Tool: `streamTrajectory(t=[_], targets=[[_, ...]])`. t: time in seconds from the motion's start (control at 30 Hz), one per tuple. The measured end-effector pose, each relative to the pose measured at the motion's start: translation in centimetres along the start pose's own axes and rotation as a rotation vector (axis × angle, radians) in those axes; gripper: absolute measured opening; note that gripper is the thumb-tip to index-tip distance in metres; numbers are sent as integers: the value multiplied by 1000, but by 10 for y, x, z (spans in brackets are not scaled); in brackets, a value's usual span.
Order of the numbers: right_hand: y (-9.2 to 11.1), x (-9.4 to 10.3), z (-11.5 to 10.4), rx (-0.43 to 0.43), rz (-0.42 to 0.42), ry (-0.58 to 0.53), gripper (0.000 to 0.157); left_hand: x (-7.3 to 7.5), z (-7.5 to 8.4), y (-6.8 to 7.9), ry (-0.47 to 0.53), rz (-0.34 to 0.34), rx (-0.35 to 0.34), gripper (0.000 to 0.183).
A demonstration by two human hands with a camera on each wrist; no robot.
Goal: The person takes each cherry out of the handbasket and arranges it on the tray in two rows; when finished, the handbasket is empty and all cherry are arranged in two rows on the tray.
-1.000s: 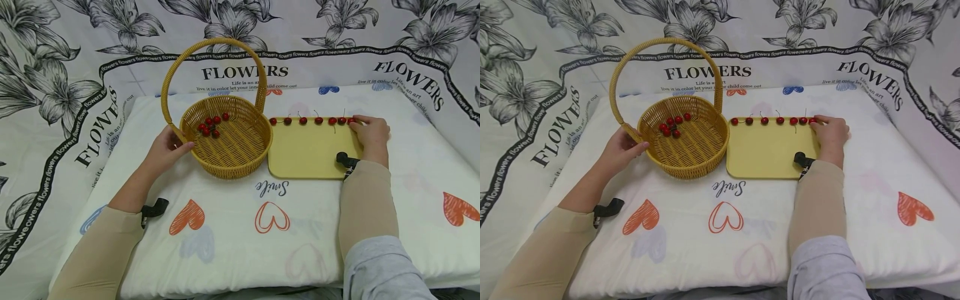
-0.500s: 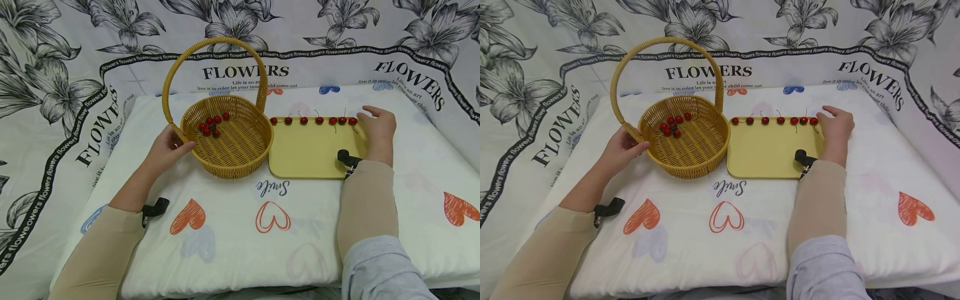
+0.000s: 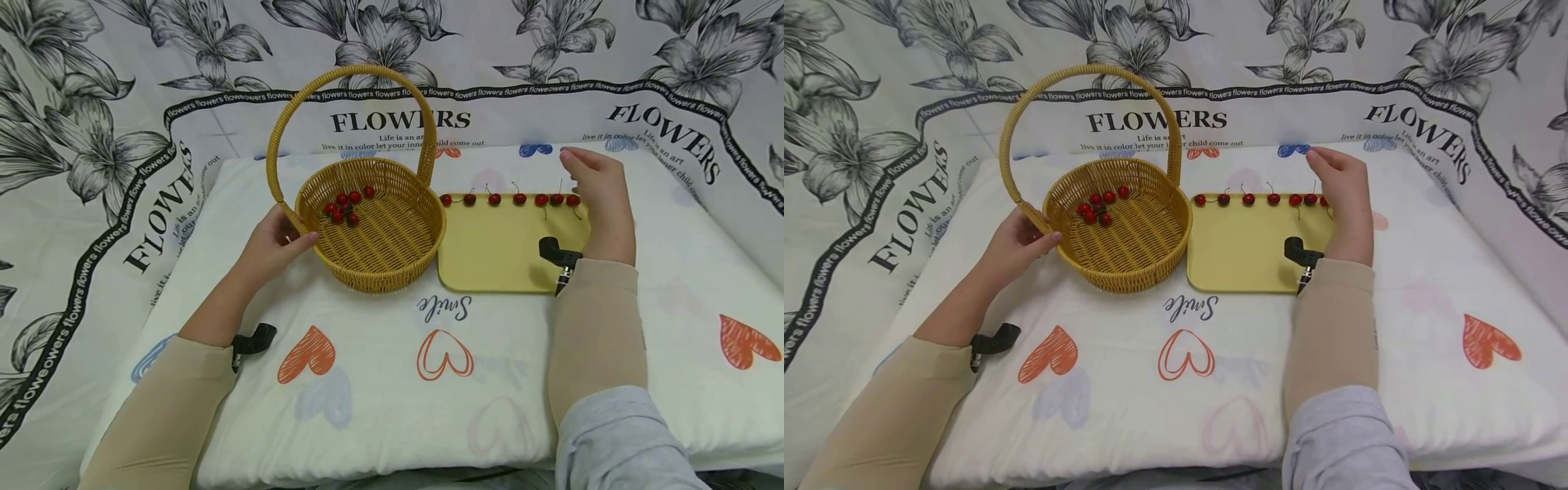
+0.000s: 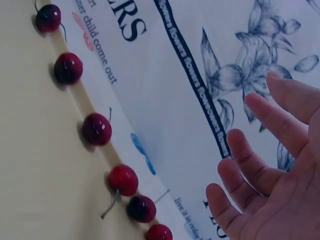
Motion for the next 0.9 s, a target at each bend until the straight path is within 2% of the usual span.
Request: streamTrajectory(t=[0.27,0.47,0.73,0.9], targets=[[8,-50,-45,200,-101,-1,53,0,-1,0,2,3,2,45],[27,-81,-76,337,-184,-15,48,-1,4,0,-4,0,-13,45],[59,-115,-111,450,-256,-56,42,0,3,1,-17,2,1,47],[78,-140,-122,488,-327,-9,40,-3,11,1,-7,-8,-4,46]])
Point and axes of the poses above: each hand's wrist, its own y-axis away from the middle knuckle, its own x-axis out of the back of the hand, z = x × y, the point moved 8 cm from there along -y, towards the middle knuckle, and after that the axes turned 8 degrees about y, right-handed, at the moved point
